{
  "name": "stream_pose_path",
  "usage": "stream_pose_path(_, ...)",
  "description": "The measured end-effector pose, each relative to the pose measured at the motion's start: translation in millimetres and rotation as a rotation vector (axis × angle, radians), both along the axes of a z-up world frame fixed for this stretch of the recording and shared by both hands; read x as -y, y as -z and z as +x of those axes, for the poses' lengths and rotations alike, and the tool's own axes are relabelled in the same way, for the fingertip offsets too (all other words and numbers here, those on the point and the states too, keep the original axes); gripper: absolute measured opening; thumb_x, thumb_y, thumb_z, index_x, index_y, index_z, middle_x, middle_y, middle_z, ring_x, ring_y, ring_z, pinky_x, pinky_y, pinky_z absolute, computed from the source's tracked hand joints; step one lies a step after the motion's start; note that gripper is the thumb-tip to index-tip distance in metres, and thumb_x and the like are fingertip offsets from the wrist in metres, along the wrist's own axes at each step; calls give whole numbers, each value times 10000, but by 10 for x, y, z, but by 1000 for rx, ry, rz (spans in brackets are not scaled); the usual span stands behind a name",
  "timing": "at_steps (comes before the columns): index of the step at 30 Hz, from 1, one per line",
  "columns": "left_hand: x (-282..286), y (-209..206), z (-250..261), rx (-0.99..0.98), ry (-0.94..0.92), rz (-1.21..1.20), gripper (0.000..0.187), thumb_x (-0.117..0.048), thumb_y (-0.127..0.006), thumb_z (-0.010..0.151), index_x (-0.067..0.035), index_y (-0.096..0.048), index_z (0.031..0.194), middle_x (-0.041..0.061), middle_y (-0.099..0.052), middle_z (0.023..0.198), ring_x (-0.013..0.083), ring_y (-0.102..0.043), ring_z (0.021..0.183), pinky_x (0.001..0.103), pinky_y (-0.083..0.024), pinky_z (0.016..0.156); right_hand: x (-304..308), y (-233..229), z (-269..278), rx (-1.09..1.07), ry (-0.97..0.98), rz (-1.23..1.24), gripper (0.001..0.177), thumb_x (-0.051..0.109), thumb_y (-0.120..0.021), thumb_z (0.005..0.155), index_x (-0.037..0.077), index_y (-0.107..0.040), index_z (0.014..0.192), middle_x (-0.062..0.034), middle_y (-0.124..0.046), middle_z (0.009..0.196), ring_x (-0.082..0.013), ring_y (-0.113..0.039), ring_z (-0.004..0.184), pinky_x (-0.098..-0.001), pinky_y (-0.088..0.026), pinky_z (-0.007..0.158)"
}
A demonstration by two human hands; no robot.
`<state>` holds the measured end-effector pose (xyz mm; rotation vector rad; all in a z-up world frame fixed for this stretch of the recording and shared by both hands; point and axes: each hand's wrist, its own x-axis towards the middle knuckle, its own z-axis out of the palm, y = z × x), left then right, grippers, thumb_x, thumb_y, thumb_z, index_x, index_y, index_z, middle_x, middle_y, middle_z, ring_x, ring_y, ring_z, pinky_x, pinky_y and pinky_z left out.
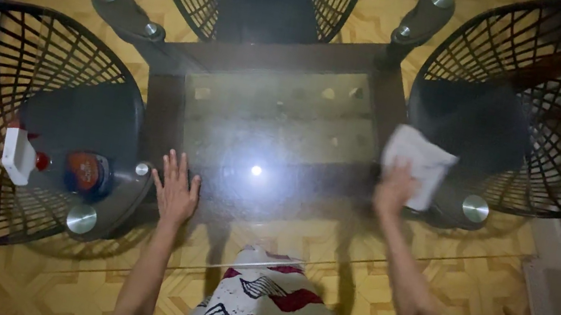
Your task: Wiping the surface of a glass dining table with a white cloth
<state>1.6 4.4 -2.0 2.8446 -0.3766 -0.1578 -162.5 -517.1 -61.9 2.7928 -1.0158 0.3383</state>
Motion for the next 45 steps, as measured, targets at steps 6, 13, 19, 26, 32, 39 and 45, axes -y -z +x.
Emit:
stream_pose_path(6,-33,82,14,9,2,21,697,-461,-418,1034,-158,-255,1640,101,-122,1735,312,-147,1581,636,-83,1247,-1909,-278,709,-96,-303,-56,99,265,-671,922,247,-759,879,50,-691,665,-102,-656,566,-342,-523,576)
stream_pose_path(13,-42,106,31,5,6,32,706,-446,-415,1033,-173,-202,1649,121,-113,1730,334,-155,1576,659,-105,1237,-2381,306,175,-233,-699,471,713,202,-591,914,348,-355,1571,-27,-280,1666,-323,-503,1236,-471,-482,884)
stream_pose_path(19,-24,70,9,0,0,17,696,-468,-397,1039,-161,-238,1642,114,-118,1733,327,-147,1579,649,-103,1240,-726,-84,-550,-316,-263,491,463,116,-539,937,200,-630,1383,-125,-659,1217,-301,-684,961,-431,-526,772)
stream_pose_path(26,4,46,-5,1,-5,-1,673,-464,-374,1056,-140,-262,1635,125,-127,1731,323,-135,1585,642,-69,1243,-401,-58,-629,-86,204,281,623,127,-500,1012,253,-401,1614,-115,-300,1662,-488,-506,1244,-696,-472,911)
stream_pose_path(32,-15,99,10,17,7,-16,685,-450,-400,1049,-128,-255,1636,146,-134,1726,345,-150,1578,655,-72,1235,-2083,-142,-169,61,-347,391,675,96,-569,895,172,-450,1555,-207,-380,1610,-419,-545,1201,-543,-478,886)
stream_pose_path(39,-25,35,1,28,27,-9,689,-462,-397,1048,-123,-252,1631,161,-142,1718,351,-160,1572,652,-95,1239,-3354,-543,111,-114,-574,682,690,102,-603,922,162,-395,1576,-193,-259,1650,-436,-438,1257,-583,-456,922)
stream_pose_path(45,-41,88,23,-7,8,0,676,-461,-368,1061,-167,-207,1649,132,-114,1727,335,-131,1582,649,-55,1242,-2298,-399,-650,-173,-675,459,711,198,-604,872,284,-426,1555,-84,-354,1616,-287,-536,1110,-495,-462,889)
